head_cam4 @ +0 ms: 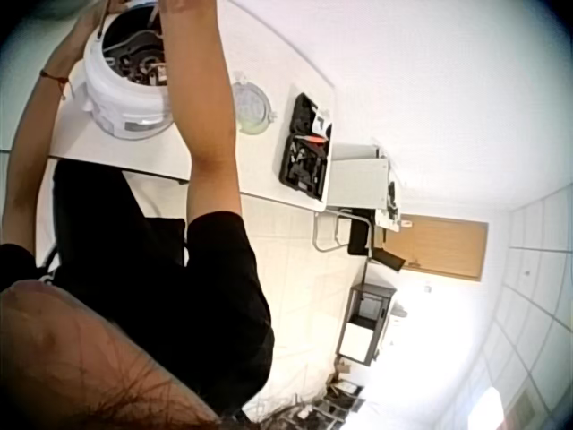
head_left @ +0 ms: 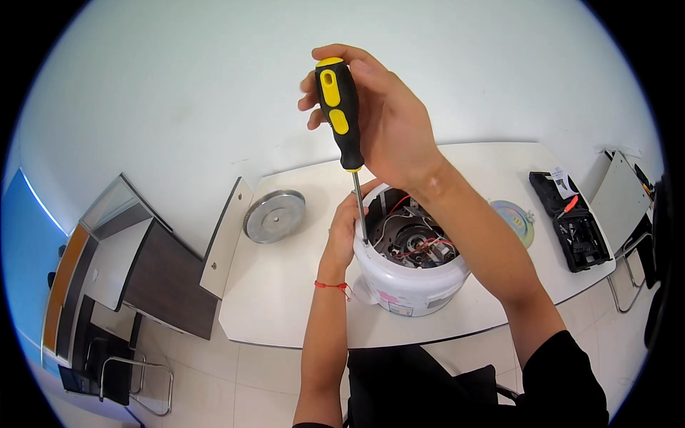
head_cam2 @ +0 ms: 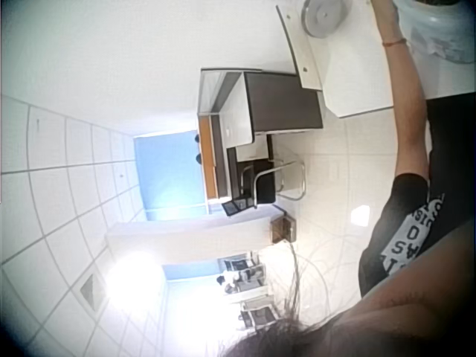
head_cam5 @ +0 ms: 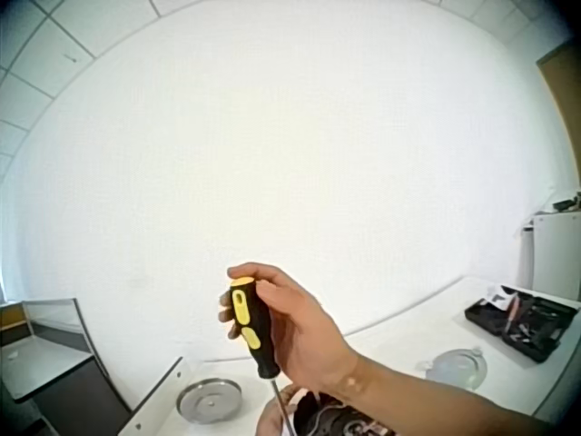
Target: The person uses a screwdriver to loosen and remove screws from the top rim of a white cylindrical appliance. They then lift off a circular metal component and set it aside, exposing the internal wiring and motor assembly.
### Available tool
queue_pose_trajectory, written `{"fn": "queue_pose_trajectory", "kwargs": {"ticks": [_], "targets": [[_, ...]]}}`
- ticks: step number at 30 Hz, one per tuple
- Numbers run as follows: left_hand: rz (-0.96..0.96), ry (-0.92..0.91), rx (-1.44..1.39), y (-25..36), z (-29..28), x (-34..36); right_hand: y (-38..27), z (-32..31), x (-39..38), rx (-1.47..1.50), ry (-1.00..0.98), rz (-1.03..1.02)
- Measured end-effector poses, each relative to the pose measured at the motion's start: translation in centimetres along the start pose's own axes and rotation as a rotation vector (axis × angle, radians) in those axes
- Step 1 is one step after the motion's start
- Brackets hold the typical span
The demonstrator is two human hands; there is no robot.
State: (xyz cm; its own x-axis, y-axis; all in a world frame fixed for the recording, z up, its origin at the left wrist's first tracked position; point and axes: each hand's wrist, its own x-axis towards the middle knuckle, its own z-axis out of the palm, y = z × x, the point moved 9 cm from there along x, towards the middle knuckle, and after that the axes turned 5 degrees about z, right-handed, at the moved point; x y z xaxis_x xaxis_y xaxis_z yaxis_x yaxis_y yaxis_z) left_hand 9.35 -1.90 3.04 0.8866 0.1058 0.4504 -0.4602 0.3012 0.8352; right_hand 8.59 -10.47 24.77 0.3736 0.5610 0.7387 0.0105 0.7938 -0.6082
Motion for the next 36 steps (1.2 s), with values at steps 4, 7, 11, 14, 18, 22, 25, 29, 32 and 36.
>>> {"fn": "queue_pose_trajectory", "kwargs": {"ticks": [4, 7, 11, 14, 18, 22, 25, 29, 32, 36], "targets": [[-0.008, -0.004, -0.033, 0.0, 0.1, -0.1, -0.4, 0.4, -0.3, -0.241, 0.049, 0.007], [0.01, 0.0, -0.06, 0.0, -0.4, 0.1, -0.7, 0.5, 0.0, -0.028, -0.08, -0.043], [0.002, -0.014, -0.099, -0.5, -0.4, 0.2, -0.6, 0.1, -0.3, -0.153, -0.017, -0.055], [-0.007, 0.002, -0.104, 0.1, 0.4, 0.1, -1.0, 0.6, -0.4, -0.28, 0.0, -0.141], [-0.018, 0.033, -0.088, -0.1, 0.0, 0.0, -1.1, 1.9, -0.9, -0.336, -0.074, -0.169], [-0.005, -0.002, -0.038, -0.7, -1.0, -0.1, -0.7, 2.3, -1.2, -0.451, -0.111, -0.148], [-0.001, -0.006, -0.068, -0.3, -0.3, -0.1, -1.1, 2.0, -1.2, -0.441, -0.072, -0.171], [0.076, 0.026, 0.018, 1.0, 0.3, 0.0, -1.7, 1.4, -1.2, -0.427, -0.011, -0.213], [0.142, 0.099, 0.029, 2.3, 0.5, -0.2, -2.5, 0.6, -1.2, -0.496, 0.062, -0.329], [0.405, 0.109, 0.286, 4.9, -0.8, -0.4, -3.4, -0.8, -1.4, -0.524, 0.214, -0.385]]}}
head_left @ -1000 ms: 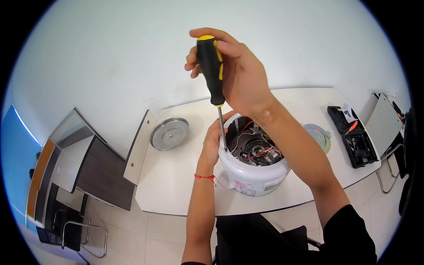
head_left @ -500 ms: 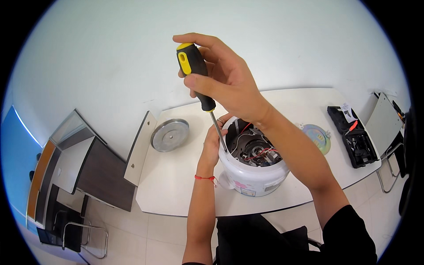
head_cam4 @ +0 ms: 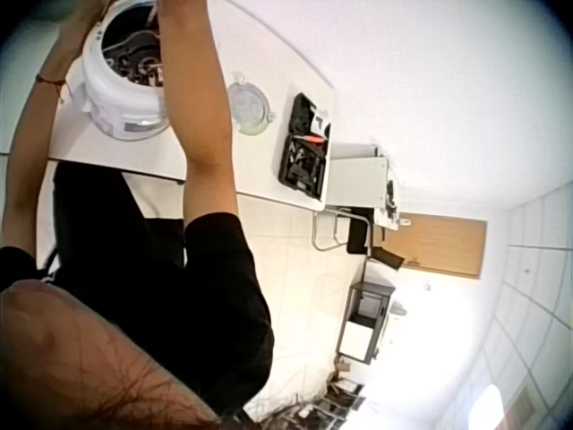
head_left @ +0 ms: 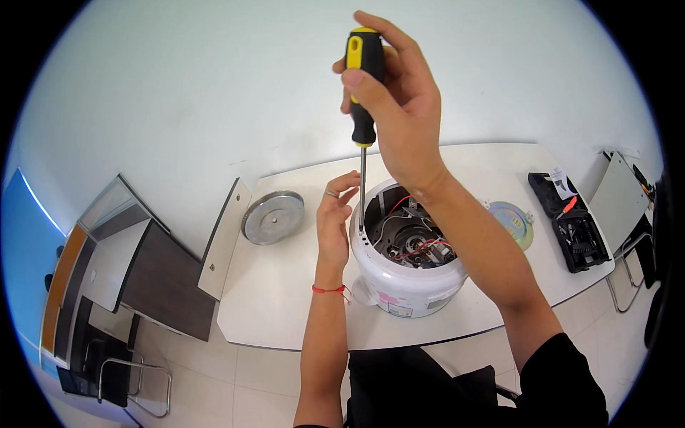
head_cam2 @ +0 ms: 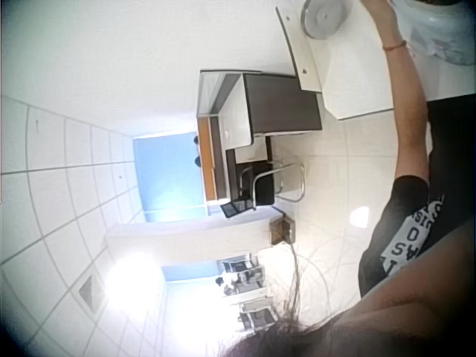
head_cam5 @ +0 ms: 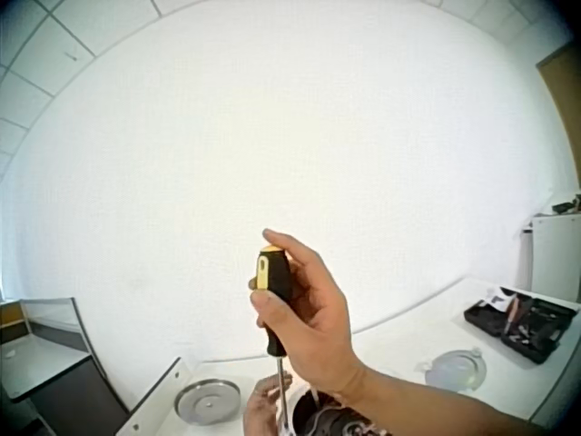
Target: The person uses a screwdriver to loosen and remove screws from the top rim of a white cylindrical appliance. They then lift off a circular metal component and set it aside, exposing the internal wiring and motor assembly.
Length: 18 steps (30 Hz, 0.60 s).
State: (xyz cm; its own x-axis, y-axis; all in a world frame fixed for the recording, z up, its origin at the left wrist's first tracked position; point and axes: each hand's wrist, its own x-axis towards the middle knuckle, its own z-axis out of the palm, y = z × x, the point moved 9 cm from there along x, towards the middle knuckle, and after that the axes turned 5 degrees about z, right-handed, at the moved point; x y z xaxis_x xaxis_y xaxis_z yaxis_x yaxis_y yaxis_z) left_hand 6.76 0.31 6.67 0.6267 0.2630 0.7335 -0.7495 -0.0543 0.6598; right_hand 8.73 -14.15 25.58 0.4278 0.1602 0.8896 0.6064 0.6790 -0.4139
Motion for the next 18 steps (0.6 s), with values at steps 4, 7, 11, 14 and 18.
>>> {"fn": "queue_pose_trajectory", "kwargs": {"ticks": [4, 7, 11, 14, 18], "targets": [[0.176, -0.052, 0.019, 1.4, -0.1, 0.1, 0.5, -1.5, 0.8, -0.043, 0.035, -0.258], [0.26, -0.079, 0.081, 3.1, -0.9, -0.3, -0.3, -1.1, 0.0, -0.066, 0.087, -0.142], [0.276, -0.169, 0.32, 4.2, 0.5, -0.2, -0.7, -1.4, -0.2, -0.063, 0.112, -0.087], [0.283, -0.218, 0.384, 4.4, 1.4, -0.2, -0.9, -1.8, -0.2, -0.074, 0.114, -0.14], [0.258, -0.226, 0.318, 4.0, 1.3, -0.3, -0.7, -2.2, -0.2, -0.054, 0.168, -0.129]]}}
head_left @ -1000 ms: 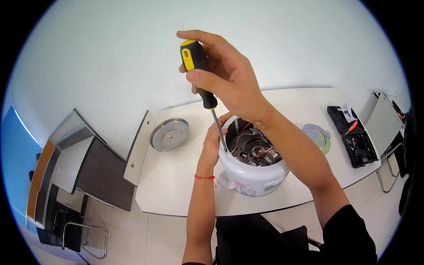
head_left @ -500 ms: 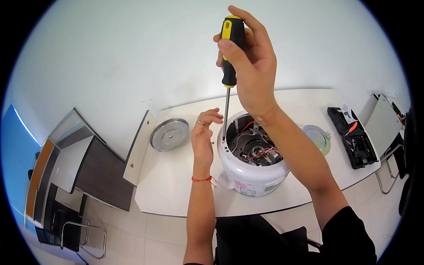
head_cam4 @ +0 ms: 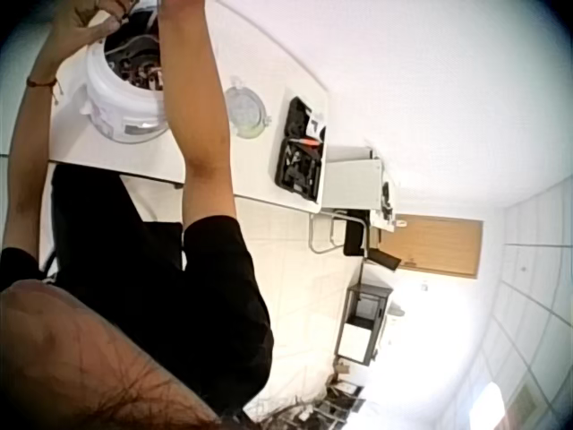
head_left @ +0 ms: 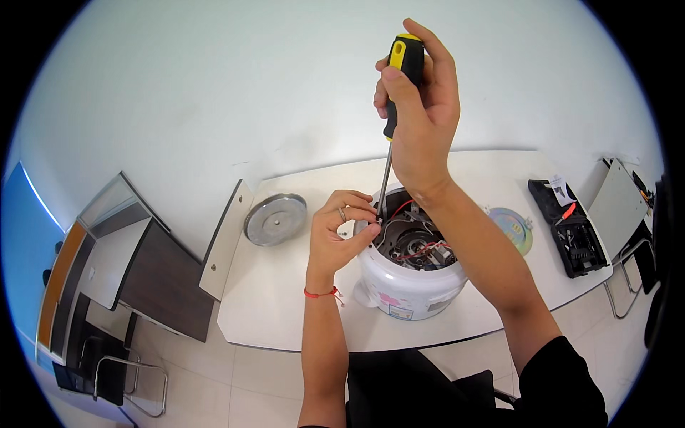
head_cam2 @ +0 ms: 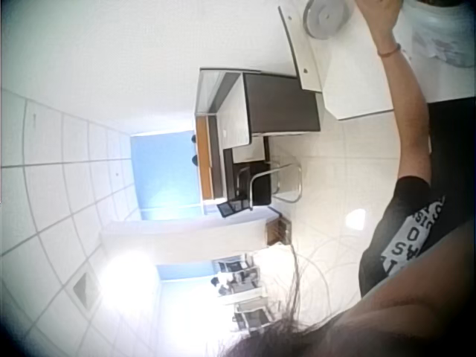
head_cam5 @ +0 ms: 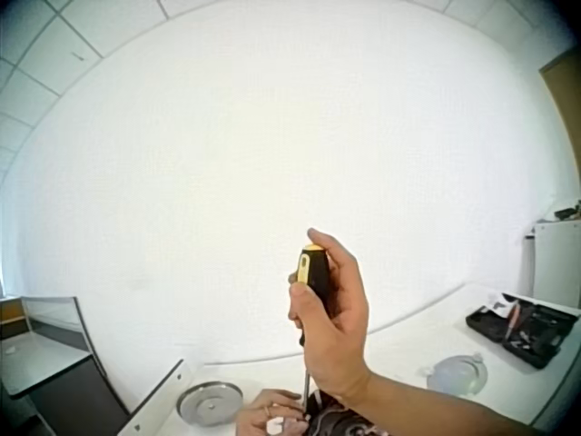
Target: The person uses a screwdriver to loosen and remove screws from the top rim of a white cylindrical appliance. They then lift off a circular metal component and set it aside, exposing the internal wiring and motor assembly.
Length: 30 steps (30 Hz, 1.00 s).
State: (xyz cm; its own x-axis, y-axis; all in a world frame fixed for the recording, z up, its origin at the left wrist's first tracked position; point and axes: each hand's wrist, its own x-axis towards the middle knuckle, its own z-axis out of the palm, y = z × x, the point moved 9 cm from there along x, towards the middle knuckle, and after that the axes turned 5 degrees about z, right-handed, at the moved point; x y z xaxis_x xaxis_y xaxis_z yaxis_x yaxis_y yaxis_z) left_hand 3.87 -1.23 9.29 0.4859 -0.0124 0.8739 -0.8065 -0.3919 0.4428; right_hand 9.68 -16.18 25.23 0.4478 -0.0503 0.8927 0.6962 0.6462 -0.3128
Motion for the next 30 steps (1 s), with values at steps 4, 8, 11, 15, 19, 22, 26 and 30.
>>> {"fn": "queue_pose_trajectory", "kwargs": {"ticks": [4, 8, 11, 15, 19, 22, 26, 30], "targets": [[-0.023, 0.026, -0.021, -0.4, -0.1, -0.1, 0.2, 0.0, 0.1, 0.022, 0.003, -0.009], [-0.083, 0.089, -0.067, -0.9, -0.1, -0.3, 0.1, -0.3, 0.2, 0.04, -0.006, -0.053], [-0.015, 0.128, 0.066, -0.3, -1.1, -0.4, 0.0, -0.7, 0.0, 0.045, 0.031, -0.051], [-0.021, 0.205, 0.32, -1.5, -4.0, -1.2, -1.3, -1.3, 1.1, 0.109, 0.102, -0.1], [-0.191, 0.222, 0.489, -4.5, -5.4, -2.3, -2.7, -2.3, 2.2, 0.178, 0.113, -0.177], [-0.431, 0.069, 0.679, -8.3, -5.6, -4.4, -4.6, -3.6, 2.1, 0.164, 0.167, -0.19], [-0.731, -0.141, 0.883, -11.7, -5.0, -7.1, -7.5, -5.9, 1.5, 0.145, 0.086, -0.234], [-0.752, -0.252, 1.013, -12.9, -4.4, -8.2, -10.0, -9.3, 0.7, 0.172, -0.022, -0.2]]}}
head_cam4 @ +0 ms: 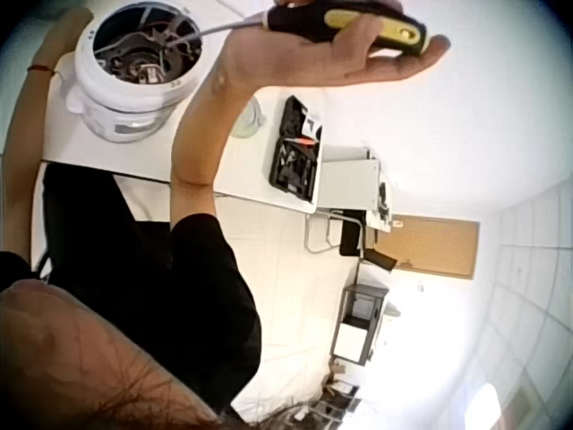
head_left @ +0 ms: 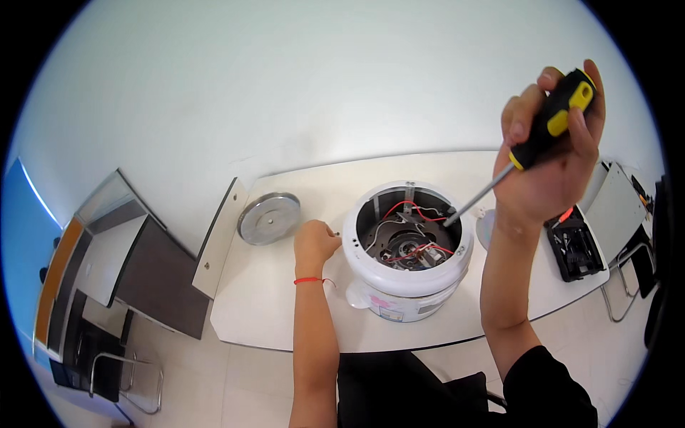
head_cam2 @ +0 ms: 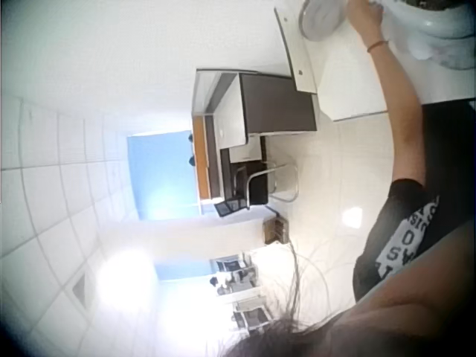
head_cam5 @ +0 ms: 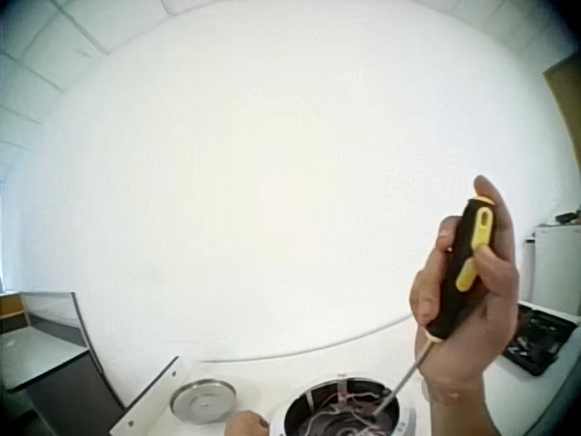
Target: The person uses a screwdriver to loosen and remove screws from the top rim of a white cylindrical appliance. They then lift off a circular metal component and set it aside, exposing the internal wiring and motor assembly.
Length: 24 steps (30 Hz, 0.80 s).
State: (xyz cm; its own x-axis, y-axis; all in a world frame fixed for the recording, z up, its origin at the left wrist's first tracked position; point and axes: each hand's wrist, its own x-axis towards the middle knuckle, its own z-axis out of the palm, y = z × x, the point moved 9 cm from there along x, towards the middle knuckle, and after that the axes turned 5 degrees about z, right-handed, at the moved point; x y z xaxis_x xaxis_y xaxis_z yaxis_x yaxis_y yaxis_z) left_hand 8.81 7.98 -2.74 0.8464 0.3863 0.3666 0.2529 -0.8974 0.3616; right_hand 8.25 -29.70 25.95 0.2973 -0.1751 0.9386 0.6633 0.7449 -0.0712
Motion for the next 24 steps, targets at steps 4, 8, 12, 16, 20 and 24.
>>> {"fn": "queue_pose_trajectory", "kwargs": {"ticks": [4, 8, 12, 16, 20, 24], "targets": [[0.055, 0.0, 0.105, 0.8, -0.1, 0.0, -1.6, -2.3, -0.3, 0.033, -0.033, -0.038], [0.033, -0.024, 0.088, 0.6, 0.8, 0.1, -1.2, -3.1, -0.3, 0.044, -0.051, 0.018], [0.072, -0.043, 0.003, 1.7, -0.7, -1.1, -0.5, -3.4, -0.2, 0.089, -0.06, 0.038], [0.196, 0.242, -0.066, 1.6, -5.5, -1.9, 2.2, -3.6, -0.4, 0.183, 0.106, 0.215], [0.103, 0.398, -0.357, 10.2, -13.6, -3.3, 2.6, -3.8, -0.3, 0.039, 0.124, 0.281], [0.389, 0.192, -0.663, 20.7, -16.8, -4.2, 3.5, -3.3, -0.5, 0.155, 0.051, 0.261]]}}
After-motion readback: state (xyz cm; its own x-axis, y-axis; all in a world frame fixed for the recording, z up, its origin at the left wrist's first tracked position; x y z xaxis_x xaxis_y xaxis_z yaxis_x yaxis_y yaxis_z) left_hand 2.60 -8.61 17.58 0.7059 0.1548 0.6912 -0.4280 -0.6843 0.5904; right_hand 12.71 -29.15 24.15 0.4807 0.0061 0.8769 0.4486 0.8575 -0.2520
